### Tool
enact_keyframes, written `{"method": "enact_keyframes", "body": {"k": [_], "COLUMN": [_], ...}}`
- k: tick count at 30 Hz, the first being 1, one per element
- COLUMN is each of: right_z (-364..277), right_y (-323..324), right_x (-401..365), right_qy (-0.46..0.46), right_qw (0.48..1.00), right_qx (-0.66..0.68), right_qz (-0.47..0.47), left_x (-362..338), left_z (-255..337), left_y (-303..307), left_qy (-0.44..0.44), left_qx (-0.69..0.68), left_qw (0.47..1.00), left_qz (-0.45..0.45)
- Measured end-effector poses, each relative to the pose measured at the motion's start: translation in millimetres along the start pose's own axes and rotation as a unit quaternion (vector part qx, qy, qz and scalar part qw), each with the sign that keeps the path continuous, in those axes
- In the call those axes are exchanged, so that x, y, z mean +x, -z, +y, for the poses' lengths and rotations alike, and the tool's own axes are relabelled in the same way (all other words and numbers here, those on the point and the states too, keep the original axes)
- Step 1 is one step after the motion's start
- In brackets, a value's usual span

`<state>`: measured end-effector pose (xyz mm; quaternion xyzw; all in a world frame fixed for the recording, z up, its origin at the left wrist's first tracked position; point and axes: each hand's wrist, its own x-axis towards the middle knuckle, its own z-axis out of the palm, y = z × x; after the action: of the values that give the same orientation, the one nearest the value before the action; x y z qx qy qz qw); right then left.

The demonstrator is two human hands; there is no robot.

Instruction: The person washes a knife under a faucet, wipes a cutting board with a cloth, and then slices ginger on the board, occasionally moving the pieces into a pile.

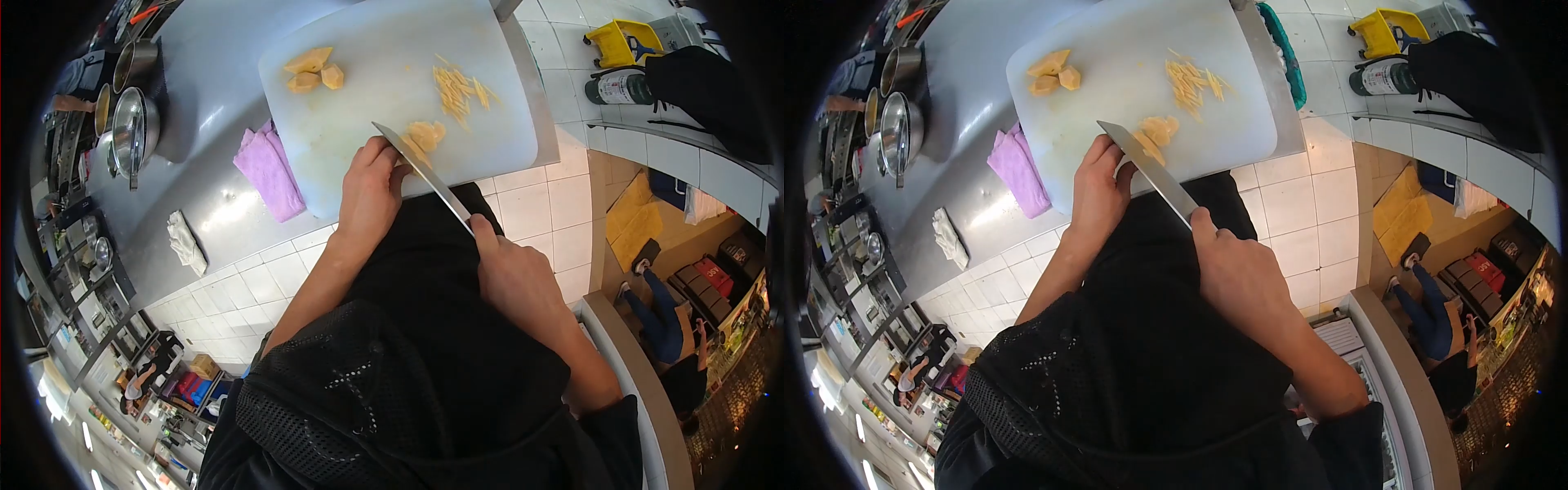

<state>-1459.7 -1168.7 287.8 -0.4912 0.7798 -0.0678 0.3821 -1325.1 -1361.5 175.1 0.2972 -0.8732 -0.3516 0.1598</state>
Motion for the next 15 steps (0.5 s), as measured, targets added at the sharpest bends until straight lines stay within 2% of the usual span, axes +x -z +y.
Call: {"method": "enact_keyframes", "body": {"k": [10,15], "right_z": [19,21], "right_y": [-43,-32], "right_x": [77,64], "right_qy": [0.016,0.028], "right_qw": [0.999,0.998], "right_qx": [0.019,0.046], "right_qz": [0.037,0.04], "left_x": [2,1], "left_z": [0,1], "left_y": [1,0], "left_qy": [-0.005,0.005], "left_qx": [-0.006,-0.009], "left_qw": [1.0,1.0], "left_qz": [-0.001,-0.003]}}
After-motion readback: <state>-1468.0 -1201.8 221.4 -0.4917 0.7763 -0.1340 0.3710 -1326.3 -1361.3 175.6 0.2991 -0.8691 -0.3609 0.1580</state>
